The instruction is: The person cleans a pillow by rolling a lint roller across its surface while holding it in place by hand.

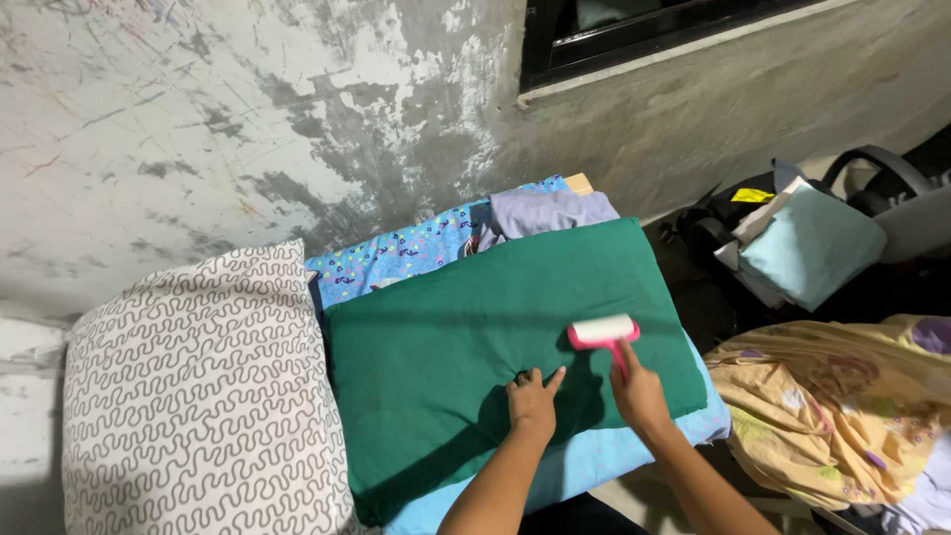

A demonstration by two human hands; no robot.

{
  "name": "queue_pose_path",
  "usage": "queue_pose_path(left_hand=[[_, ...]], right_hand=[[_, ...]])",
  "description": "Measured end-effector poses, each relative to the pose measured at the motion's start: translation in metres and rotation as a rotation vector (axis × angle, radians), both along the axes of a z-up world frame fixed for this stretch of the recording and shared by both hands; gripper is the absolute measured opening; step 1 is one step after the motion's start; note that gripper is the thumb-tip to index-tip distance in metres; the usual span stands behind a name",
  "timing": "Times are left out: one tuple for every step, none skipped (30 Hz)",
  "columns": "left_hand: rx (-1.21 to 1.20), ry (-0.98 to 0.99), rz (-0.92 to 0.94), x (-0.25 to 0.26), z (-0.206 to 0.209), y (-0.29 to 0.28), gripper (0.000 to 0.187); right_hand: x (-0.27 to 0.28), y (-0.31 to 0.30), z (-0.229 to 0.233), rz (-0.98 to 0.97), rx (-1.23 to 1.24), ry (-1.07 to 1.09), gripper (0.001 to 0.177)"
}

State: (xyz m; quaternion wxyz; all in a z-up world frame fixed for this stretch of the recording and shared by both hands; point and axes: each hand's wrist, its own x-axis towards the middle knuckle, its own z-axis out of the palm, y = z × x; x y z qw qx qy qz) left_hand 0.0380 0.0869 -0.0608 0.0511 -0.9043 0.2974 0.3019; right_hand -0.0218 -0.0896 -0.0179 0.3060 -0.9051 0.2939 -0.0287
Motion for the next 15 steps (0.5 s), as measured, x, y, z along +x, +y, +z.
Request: queue_pose_path(left_hand=[[-0.008,-0.011,0.001,-0.001,-0.003,0.0,0.09],[-0.002,-0.014,0.011,0.001,-0.005,0.001,0.09],[-0.022,-0.01,0.039,0.002,-0.009,0.002,0.088],[-0.043,-0.003,0.062,-0.002,-0.014,0.002,0.087],[-0.04,-0.002,0.067,-0.006,-0.019,0.004,0.087],[-0.11,0.016,0.144,-0.005,-0.025,0.004,0.08],[-0.181,0.034,0.22,-0.007,-0.029,0.003,0.076],[-0.186,0.026,0.229,-0.01,-0.031,0.003,0.076],[-0.188,0.01,0.234,-0.013,-0.032,0.003,0.078],[-0.188,-0.006,0.241,-0.012,-0.03,0.003,0.081],[-0.19,-0.013,0.253,-0.009,-0.026,0.002,0.081],[-0.196,0.017,0.262,-0.012,-0.019,0.005,0.084],[-0.203,0.046,0.272,-0.015,-0.012,0.007,0.088],[-0.204,0.041,0.279,-0.016,-0.004,0.009,0.088],[-0.186,0.072,0.274,-0.015,0.003,0.009,0.088]], right_hand=[[0.02,-0.007,-0.003,0.01,-0.018,0.018,0.053],[0.046,-0.013,-0.006,0.019,-0.036,0.028,0.053],[0.072,-0.018,-0.008,0.04,-0.032,0.005,0.052],[0.09,-0.025,-0.009,0.056,-0.03,-0.014,0.051],[0.11,-0.03,-0.01,0.029,0.006,0.046,0.053],[0.129,-0.035,-0.01,0.003,0.033,0.103,0.055],[0.141,-0.038,-0.011,0.009,0.026,0.099,0.055],[0.156,-0.038,-0.013,0.029,-0.015,0.081,0.055],[0.169,-0.042,-0.015,0.048,-0.057,0.063,0.055],[0.181,-0.049,-0.017,0.061,-0.059,0.056,0.055],[0.195,-0.057,-0.02,0.062,-0.036,0.05,0.056],[0.206,-0.063,-0.026,0.062,-0.01,0.048,0.056],[0.217,-0.069,-0.033,0.073,-0.009,0.045,0.056],[0.231,-0.075,-0.04,0.079,-0.007,0.018,0.054],[0.244,-0.08,-0.047,0.085,-0.005,-0.009,0.053]])
